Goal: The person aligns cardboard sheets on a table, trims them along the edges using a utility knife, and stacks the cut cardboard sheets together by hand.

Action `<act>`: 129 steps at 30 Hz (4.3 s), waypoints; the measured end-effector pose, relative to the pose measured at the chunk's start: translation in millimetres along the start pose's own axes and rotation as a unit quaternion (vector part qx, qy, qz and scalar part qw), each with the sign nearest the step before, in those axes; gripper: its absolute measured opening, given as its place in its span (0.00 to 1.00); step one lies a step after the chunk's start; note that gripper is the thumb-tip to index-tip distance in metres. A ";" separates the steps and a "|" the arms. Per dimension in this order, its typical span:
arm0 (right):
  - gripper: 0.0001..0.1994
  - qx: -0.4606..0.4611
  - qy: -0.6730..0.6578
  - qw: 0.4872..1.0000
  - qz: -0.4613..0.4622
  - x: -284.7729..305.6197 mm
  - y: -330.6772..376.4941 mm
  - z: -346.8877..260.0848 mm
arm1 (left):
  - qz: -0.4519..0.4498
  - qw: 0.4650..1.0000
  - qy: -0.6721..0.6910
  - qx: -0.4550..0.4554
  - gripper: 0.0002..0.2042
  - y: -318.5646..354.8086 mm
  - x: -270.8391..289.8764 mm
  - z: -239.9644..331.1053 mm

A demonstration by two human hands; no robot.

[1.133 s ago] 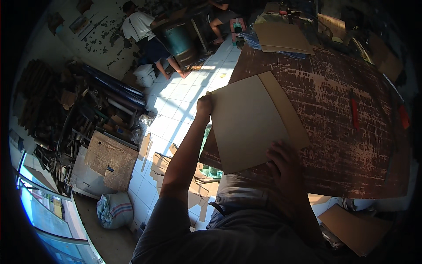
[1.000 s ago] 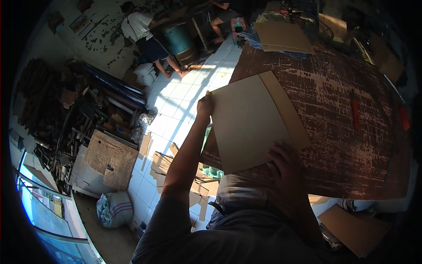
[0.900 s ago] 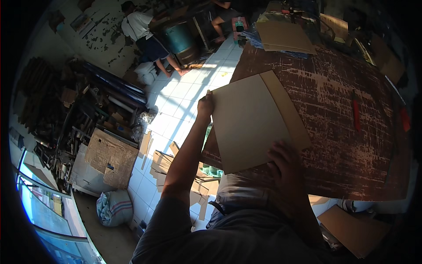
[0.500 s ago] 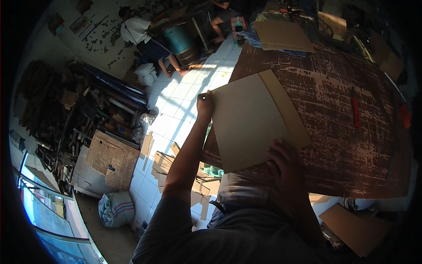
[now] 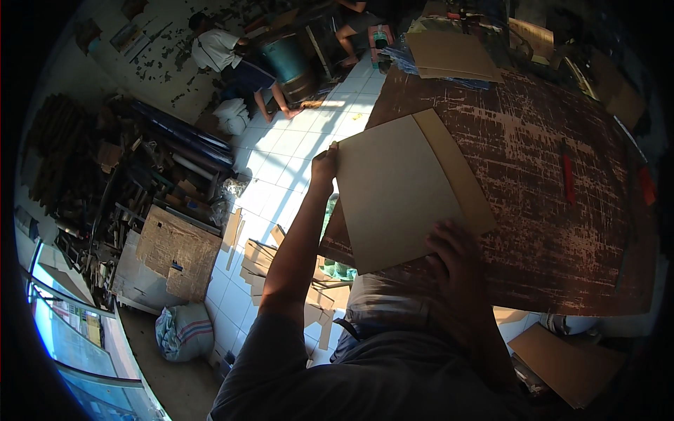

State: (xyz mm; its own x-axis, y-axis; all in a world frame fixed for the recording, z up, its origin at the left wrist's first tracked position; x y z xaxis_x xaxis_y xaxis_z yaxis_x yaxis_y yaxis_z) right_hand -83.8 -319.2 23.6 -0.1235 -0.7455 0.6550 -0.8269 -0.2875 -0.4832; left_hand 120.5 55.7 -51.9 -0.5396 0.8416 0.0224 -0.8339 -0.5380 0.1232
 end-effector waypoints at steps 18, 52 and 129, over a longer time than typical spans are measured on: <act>0.15 -0.008 -0.004 1.000 -0.002 2.1 -1.2 -3.7 | 0.070 0.991 -0.048 -0.102 0.16 -4.8 -6.6 2.7; 0.16 -0.016 -0.009 1.000 -0.011 3.1 -0.1 -0.3 | 0.098 0.968 -0.108 -0.204 0.12 13.7 -13.8 17.6; 0.15 0.009 0.009 1.000 0.014 -0.4 1.1 0.2 | 0.074 0.967 -0.139 -0.200 0.12 19.4 -17.9 24.1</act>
State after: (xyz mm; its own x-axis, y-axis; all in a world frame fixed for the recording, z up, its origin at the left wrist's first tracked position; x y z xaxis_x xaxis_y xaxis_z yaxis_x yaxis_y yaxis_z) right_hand -84.5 -319.3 22.7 -0.1575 -0.7422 0.6514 -0.8129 -0.2771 -0.5123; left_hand 116.8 31.3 -26.0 -0.6511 0.7045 0.2824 -0.7577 -0.5822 -0.2949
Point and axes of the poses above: each hand's wrist, its own y-axis away from the middle knuckle, its own x-axis out of the back of the hand, z = x × y, the point moved 2 cm from there along -y, towards the middle knuckle, and after that the axes turned 7 degrees about z, right-handed, at the moved point
